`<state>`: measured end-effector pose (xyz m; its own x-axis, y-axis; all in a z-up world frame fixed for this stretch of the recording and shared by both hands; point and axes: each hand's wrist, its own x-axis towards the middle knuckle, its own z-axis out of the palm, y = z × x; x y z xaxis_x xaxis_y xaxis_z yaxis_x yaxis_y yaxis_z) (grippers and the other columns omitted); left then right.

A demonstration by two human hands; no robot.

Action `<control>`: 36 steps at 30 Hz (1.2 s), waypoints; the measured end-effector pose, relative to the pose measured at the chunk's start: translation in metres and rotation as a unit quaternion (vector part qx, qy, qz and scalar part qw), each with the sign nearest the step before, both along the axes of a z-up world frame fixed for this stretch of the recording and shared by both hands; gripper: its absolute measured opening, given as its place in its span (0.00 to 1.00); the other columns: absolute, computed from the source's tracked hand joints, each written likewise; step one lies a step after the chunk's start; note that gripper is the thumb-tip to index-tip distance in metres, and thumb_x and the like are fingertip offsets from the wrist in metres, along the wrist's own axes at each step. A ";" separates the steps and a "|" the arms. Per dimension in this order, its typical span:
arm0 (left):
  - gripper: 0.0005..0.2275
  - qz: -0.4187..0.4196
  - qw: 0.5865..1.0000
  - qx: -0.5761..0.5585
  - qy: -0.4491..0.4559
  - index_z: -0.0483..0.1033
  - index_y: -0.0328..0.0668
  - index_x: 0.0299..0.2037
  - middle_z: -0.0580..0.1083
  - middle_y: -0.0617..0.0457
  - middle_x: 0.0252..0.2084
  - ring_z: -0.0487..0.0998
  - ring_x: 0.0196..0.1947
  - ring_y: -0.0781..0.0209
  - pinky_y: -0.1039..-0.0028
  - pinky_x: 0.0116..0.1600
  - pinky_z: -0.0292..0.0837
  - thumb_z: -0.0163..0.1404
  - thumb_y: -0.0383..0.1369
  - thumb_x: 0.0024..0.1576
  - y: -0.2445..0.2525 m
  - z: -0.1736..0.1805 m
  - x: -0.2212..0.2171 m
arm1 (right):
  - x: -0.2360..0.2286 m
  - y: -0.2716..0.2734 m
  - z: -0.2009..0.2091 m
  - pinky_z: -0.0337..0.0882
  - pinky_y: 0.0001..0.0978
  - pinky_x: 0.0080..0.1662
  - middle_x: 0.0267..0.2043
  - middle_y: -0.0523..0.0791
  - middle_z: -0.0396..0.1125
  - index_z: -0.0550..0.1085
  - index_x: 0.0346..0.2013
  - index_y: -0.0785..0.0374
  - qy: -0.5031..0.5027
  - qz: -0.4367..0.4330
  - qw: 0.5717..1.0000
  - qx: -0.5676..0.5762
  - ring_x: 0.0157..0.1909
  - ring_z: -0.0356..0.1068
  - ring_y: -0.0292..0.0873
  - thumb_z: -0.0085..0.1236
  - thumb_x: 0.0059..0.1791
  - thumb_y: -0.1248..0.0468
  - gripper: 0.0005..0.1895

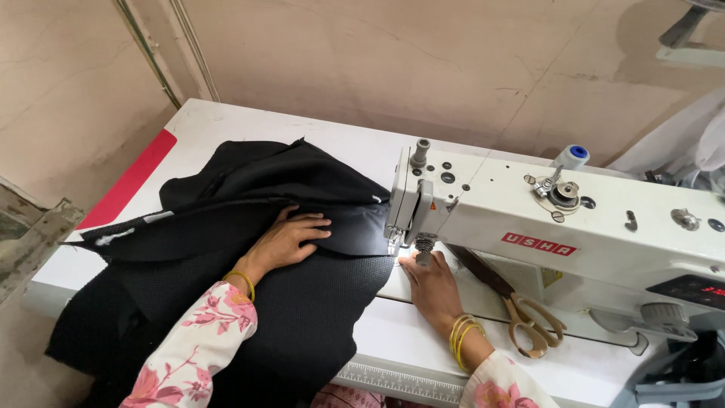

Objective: Sewing a black fabric bag using an industrial sewing machine.

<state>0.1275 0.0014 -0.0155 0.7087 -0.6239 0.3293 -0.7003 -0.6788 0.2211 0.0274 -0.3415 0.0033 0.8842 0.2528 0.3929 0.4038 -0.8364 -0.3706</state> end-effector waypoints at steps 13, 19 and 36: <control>0.15 0.007 1.000 0.013 0.008 0.82 0.54 0.50 0.73 0.62 0.63 0.66 0.68 0.64 0.51 0.74 0.43 0.56 0.33 0.51 -0.002 0.000 0.002 | 0.000 -0.001 -0.001 0.69 0.44 0.54 0.44 0.47 0.73 0.80 0.43 0.58 0.007 -0.007 1.000 0.008 0.49 0.65 0.54 0.56 0.48 0.66 0.10; 0.15 0.005 1.000 0.021 0.002 0.82 0.54 0.50 0.73 0.63 0.63 0.65 0.69 0.64 0.52 0.75 0.42 0.56 0.34 0.51 -0.002 -0.001 0.003 | -0.002 0.000 0.000 0.68 0.43 0.54 0.43 0.47 0.73 0.79 0.43 0.60 -0.001 0.003 1.000 0.030 0.50 0.66 0.53 0.55 0.49 0.66 0.10; 0.11 -0.115 0.960 0.221 -0.128 0.73 0.43 0.50 0.74 0.51 0.43 0.78 0.43 0.53 0.63 0.46 0.74 0.49 0.32 0.58 -0.062 0.028 -0.018 | -0.101 0.044 0.014 0.53 0.50 0.67 0.69 0.51 0.60 0.69 0.63 0.64 0.051 0.217 0.974 -0.048 0.71 0.55 0.53 0.56 0.52 0.48 0.31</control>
<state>0.1092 -0.0609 0.0123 0.4668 -0.8731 0.1409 -0.8359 -0.4876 -0.2520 -0.0739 -0.2979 0.0174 0.7186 0.6432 0.2644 0.6925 -0.6274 -0.3561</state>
